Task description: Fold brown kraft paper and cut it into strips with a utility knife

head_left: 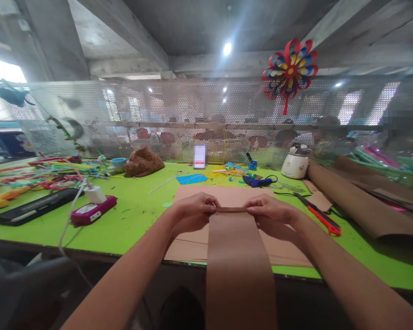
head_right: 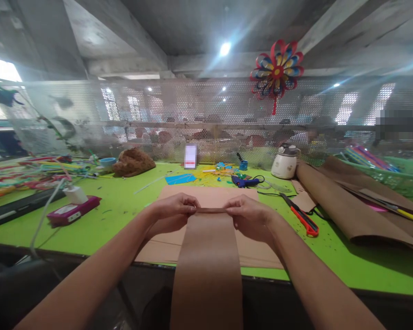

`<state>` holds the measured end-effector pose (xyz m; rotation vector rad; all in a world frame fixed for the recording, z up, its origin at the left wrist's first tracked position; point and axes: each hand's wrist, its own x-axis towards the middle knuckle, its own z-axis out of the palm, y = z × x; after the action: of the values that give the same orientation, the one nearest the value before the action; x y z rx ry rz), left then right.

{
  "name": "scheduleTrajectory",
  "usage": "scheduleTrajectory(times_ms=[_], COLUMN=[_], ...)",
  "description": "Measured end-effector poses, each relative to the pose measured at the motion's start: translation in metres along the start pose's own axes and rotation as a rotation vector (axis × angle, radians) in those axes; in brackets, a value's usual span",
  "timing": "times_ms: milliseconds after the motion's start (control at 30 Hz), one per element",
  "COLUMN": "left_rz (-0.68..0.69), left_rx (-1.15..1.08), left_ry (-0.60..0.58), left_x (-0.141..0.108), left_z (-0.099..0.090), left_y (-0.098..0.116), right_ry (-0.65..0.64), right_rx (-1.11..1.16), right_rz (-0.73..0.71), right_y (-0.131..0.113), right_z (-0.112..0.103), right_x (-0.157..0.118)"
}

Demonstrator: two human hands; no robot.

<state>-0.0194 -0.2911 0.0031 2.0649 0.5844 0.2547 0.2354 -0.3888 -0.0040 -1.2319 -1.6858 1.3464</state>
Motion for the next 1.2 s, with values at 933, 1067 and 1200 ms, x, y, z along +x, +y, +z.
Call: scheduleTrajectory(times_ms=[933,1067,1200], left_rz=[0.039,0.036,0.050], left_rx=[0.246,0.260,0.285], left_ry=[0.219,0.236,0.254], left_x=[0.018,0.020,0.022], left_z=[0.011,0.016,0.024], left_y=[-0.016,-0.013,-0.007], right_ry=[0.252,0.234,0.220], right_rx=[-0.392,-0.506,-0.606], right_rz=[-0.195,-0.244,-0.287], right_y=[0.031,0.027,0.021], right_z=[0.003,0.006,0.018], right_x=[0.027,0.032,0.042])
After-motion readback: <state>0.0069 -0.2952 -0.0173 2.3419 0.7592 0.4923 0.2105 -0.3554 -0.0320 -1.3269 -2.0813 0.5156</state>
